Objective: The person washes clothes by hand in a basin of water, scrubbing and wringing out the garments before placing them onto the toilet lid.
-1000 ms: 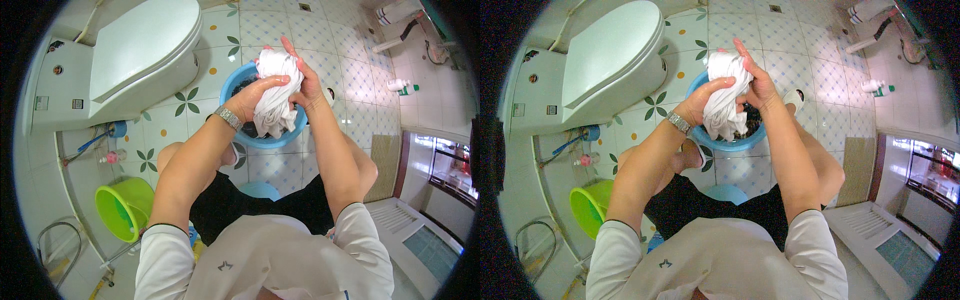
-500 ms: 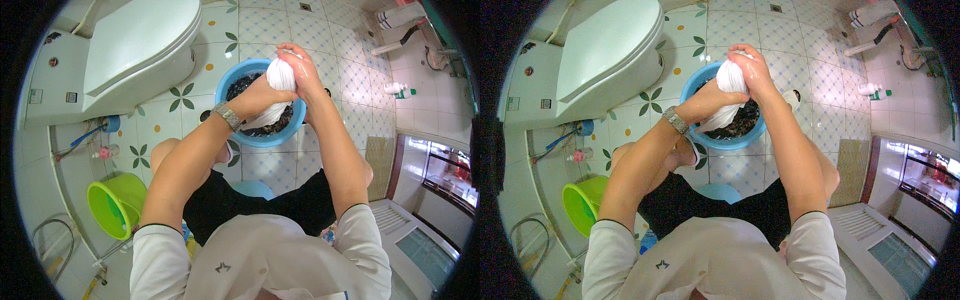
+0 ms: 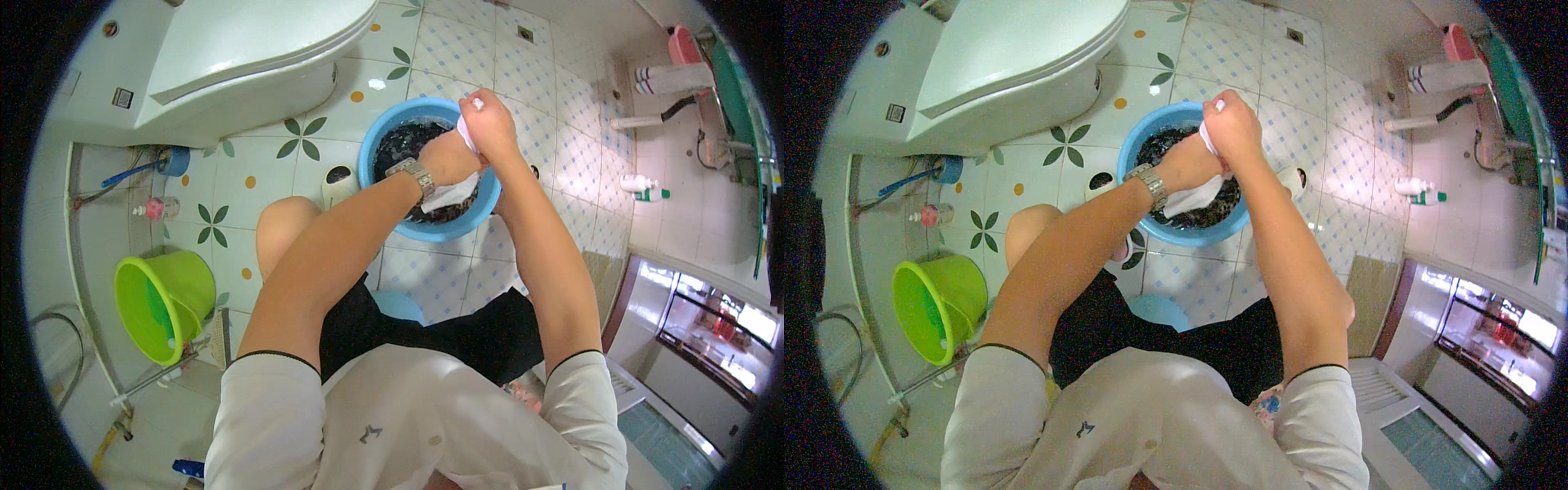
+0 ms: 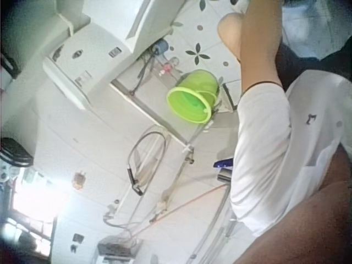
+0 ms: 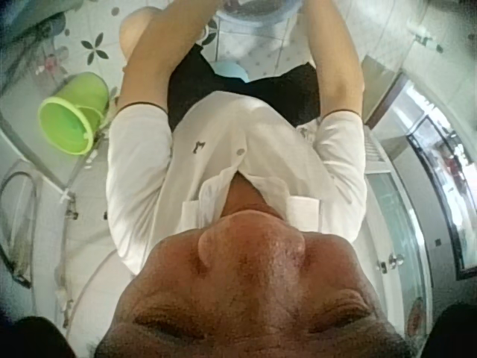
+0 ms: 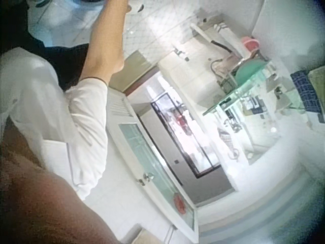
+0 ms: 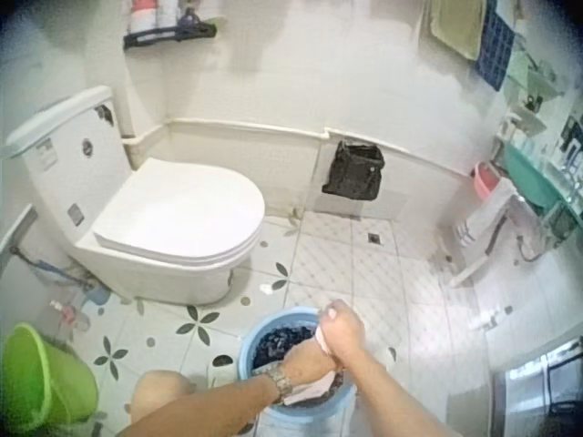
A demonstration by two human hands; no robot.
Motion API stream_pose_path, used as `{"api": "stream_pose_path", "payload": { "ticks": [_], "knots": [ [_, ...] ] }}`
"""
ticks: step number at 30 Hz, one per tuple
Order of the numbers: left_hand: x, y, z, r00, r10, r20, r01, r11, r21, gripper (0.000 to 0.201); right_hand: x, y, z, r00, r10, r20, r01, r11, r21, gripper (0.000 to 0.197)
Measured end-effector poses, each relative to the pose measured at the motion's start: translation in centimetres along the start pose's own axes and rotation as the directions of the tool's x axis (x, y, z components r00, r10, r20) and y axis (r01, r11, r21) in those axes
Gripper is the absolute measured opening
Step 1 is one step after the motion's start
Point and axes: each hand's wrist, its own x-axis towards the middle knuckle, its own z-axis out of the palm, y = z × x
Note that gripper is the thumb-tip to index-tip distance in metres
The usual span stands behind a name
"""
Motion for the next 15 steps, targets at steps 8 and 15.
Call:
{"api": "stream_pose_path", "payload": {
  "ticks": [8, 15],
  "knots": [
    [-2.3, 4.9, -3.2, 0.855, 0.0, 0.519, 0.437, 0.538, -0.72, 0.042, -1.4, 3.1, -4.2, 0.896, -0.377, 0.233, -0.203, 0.118, 0.972, 0.079],
    [-2.5, 5.3, -2.6, 0.855, 0.014, 0.519, 0.416, 0.577, -0.702, 0.049, -1.4, -0.4, -5.1, 0.936, -0.234, 0.262, -0.138, 0.442, 0.887, 0.036]
  ]
}}
